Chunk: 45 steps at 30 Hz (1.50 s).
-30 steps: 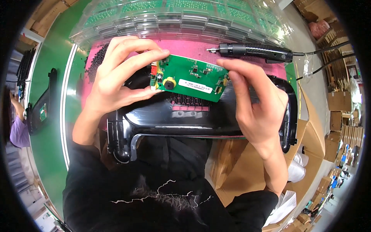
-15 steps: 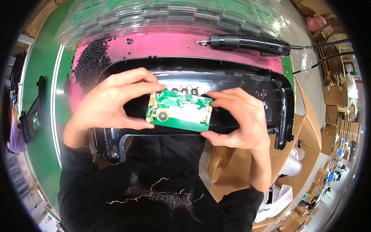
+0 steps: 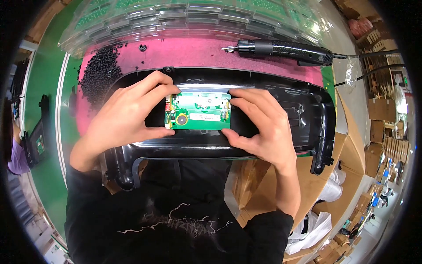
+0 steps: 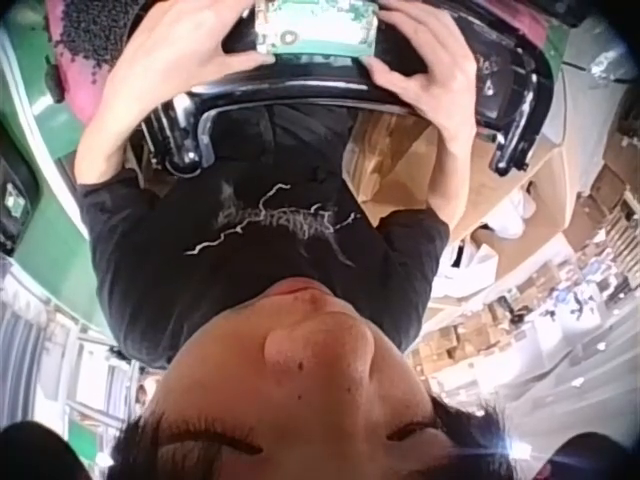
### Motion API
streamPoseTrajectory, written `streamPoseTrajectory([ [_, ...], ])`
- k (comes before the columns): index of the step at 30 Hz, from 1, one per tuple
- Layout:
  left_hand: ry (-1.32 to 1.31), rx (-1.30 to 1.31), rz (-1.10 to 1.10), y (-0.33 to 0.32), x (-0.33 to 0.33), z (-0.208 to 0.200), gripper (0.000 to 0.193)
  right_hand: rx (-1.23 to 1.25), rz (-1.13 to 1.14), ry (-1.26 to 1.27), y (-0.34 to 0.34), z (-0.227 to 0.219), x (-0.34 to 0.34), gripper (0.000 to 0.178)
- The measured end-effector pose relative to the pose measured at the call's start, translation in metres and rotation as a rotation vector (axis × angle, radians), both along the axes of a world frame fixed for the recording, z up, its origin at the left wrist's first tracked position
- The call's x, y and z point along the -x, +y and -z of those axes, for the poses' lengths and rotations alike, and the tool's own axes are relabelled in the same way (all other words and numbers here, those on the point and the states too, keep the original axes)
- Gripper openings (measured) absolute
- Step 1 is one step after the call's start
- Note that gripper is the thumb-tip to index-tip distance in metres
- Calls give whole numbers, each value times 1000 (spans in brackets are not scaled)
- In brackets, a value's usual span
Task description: Assembling circuit boards into black plastic housings using an electric screwdriver on an assembly line.
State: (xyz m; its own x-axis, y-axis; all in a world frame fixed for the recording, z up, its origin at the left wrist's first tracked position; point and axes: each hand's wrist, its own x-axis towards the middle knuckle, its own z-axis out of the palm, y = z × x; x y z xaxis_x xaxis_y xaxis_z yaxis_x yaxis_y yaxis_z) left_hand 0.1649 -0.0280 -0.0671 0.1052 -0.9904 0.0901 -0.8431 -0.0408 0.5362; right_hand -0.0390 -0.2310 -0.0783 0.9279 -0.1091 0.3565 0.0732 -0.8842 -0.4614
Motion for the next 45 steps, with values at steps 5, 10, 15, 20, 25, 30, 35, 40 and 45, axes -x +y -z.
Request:
streamPoseTrajectory([
  [5,-2,8,23,-15,-1,-2,63,-16,28,24,-11,-5,2,49],
  [10,7,20,27,-18,-4,-2,64,-38,29,55,-14,-6,-1,48],
  [15,28,26,42,-17,-6,-4,64,-54,36,96,-14,-10,-1,51],
  [20,-6,17,38,-7,-11,-5,63,-51,20,75,-5,-10,-9,49],
  [25,-21,-7,100,3,-14,-4,61,-36,45,115,7,-14,-9,50],
  [30,-16,-8,95,10,-13,-3,61,17,17,114,12,-15,-8,54],
  [35,51,128,120,13,-20,-2,57,21,111,186,16,-29,-8,66],
  [40,-158,476,-159,7,-79,10,35,88,669,-144,-48,-42,14,37],
  [45,-182,66,-344,28,-94,14,34,-212,753,152,-137,-47,13,44],
])
